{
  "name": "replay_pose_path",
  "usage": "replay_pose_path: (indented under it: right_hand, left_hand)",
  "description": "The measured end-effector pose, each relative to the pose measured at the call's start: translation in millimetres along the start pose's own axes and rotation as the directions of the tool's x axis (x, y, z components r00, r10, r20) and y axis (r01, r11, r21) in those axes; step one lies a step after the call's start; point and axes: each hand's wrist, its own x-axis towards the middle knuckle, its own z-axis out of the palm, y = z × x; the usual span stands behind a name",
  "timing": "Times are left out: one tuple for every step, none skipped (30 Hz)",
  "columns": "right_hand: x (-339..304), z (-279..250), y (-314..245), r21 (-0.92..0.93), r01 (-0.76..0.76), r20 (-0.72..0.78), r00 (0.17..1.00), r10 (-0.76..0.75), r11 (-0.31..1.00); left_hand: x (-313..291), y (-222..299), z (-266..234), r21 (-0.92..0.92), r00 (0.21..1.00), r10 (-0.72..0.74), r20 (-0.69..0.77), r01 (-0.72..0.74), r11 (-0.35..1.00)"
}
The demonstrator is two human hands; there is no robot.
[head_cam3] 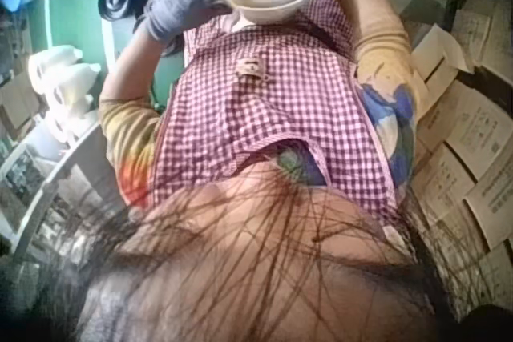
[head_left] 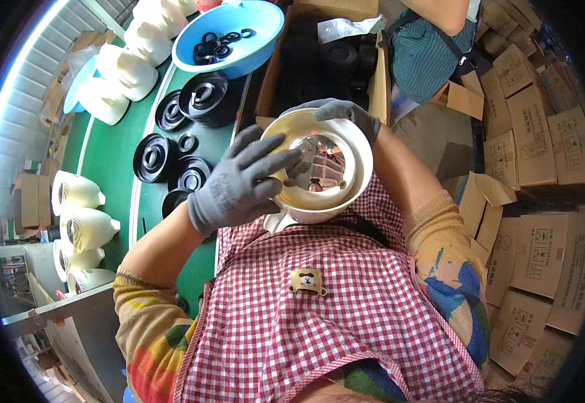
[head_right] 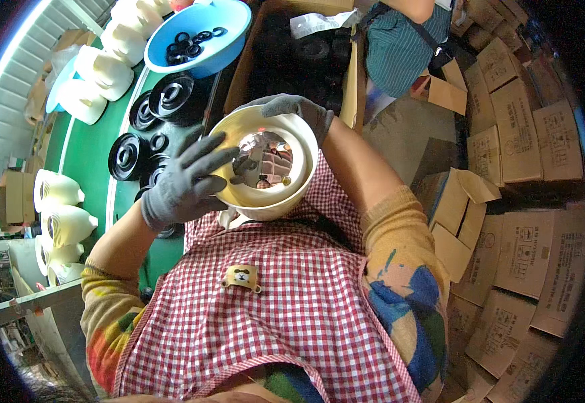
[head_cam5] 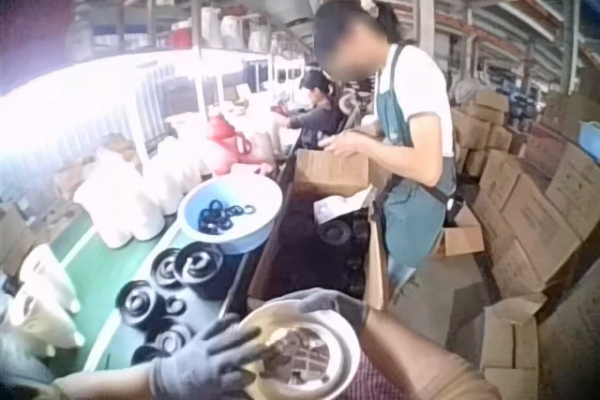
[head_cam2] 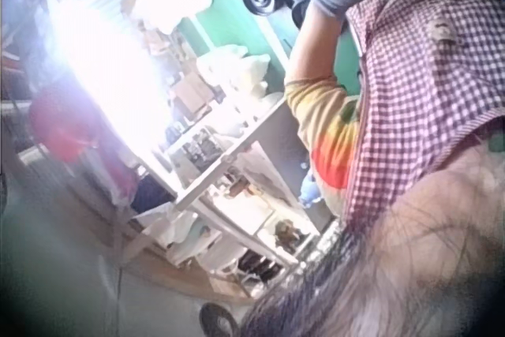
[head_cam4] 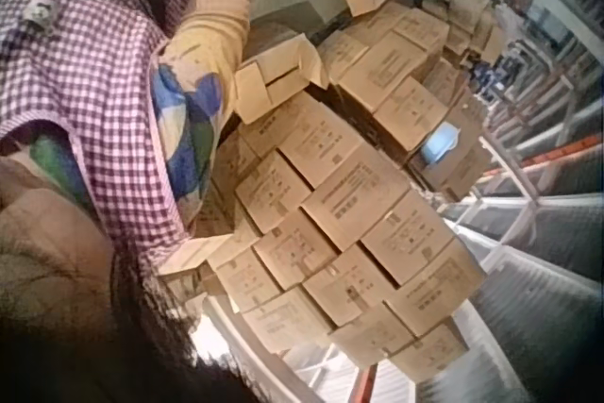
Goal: The person repeatedly picks up white ceramic mugs from a green conveyor belt, places a black lid on each mug, and secures it by pressing down. The person then places the assembled mug into a cardboard box. This process is repeated for multiple mugs.
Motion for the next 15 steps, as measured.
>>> replay_pose_path:
  right_hand:
    - [8.1,0.3,2.4,0.008,-0.009,0.021,1.000,0.009,1.000]
    - [15.0,-0.2,4.2,0.015,-0.018,0.043,0.999,0.017,1.000]
    - [10.8,-3.4,-2.8,-0.117,-0.077,-0.011,0.997,0.076,0.990]
    - [3.3,-8.8,-6.0,-0.264,-0.042,-0.017,0.999,0.039,0.963]
    - [-6.7,-13.5,-7.6,-0.406,-0.007,-0.015,1.000,0.000,0.914]
    - [-9.0,-13.5,-1.5,-0.445,-0.026,-0.089,0.996,-0.015,0.895]
    - [-10.7,-12.8,5.5,-0.478,-0.054,-0.159,0.987,-0.026,0.877]
    - [-8.9,-14.7,18.7,-0.409,-0.132,-0.310,0.951,-0.002,0.903]
    - [-14.7,-34.9,30.6,-0.925,-0.113,-0.187,0.966,-0.176,0.363]
    - [-13.1,-35.1,43.7,-0.849,-0.271,-0.389,0.902,-0.190,0.453]
    - [-15.4,-50.6,58.5,-0.807,-0.253,-0.393,0.905,-0.165,0.533]
    - [-12.4,-55.4,63.3,-0.758,-0.230,-0.389,0.911,-0.139,0.611]
    - [-12.6,-60.6,65.9,-0.527,-0.186,-0.416,0.907,-0.061,0.829]
    - [-10.8,-66.8,66.3,-0.795,-0.143,-0.300,0.938,-0.176,0.590]
    - [-11.3,-78.5,68.1,-0.817,-0.121,-0.265,0.947,-0.181,0.563]
  left_hand:
    - [-0.5,-2.0,7.4,-0.067,0.999,0.023,0.034,-0.020,0.998]
    - [-1.1,-3.5,15.5,-0.135,0.997,0.047,0.066,-0.038,0.990]
    - [-2.4,-4.1,27.4,-0.170,0.995,0.034,0.096,-0.017,0.985]
    - [-1.9,-3.7,33.2,-0.148,0.992,0.008,0.124,0.010,0.989]
    - [-3.2,-4.8,43.4,-0.154,0.996,-0.025,0.088,0.038,0.987]
    - [-3.8,-5.8,54.4,-0.159,0.997,-0.061,0.055,0.069,0.985]
    - [-0.9,-4.4,62.6,-0.154,0.989,-0.113,0.090,0.126,0.980]
    - [3.0,-2.7,70.5,-0.147,0.978,-0.165,0.124,0.183,0.972]
    - [8.3,-0.7,79.1,-0.126,0.970,-0.184,0.160,0.205,0.971]
    - [11.3,0.8,88.7,-0.119,0.948,-0.230,0.218,0.260,0.958]
    - [14.3,-0.2,97.6,-0.129,0.942,-0.240,0.235,0.275,0.953]
    - [15.8,-3.6,103.1,-0.132,0.932,-0.255,0.257,0.296,0.946]
    - [16.5,-9.3,105.7,-0.169,0.943,-0.232,0.240,0.276,0.946]
    - [15.1,-15.2,105.0,-0.233,0.955,-0.225,0.195,0.268,0.935]
    - [13.8,-27.5,102.6,-0.419,0.969,-0.216,0.117,0.245,0.874]
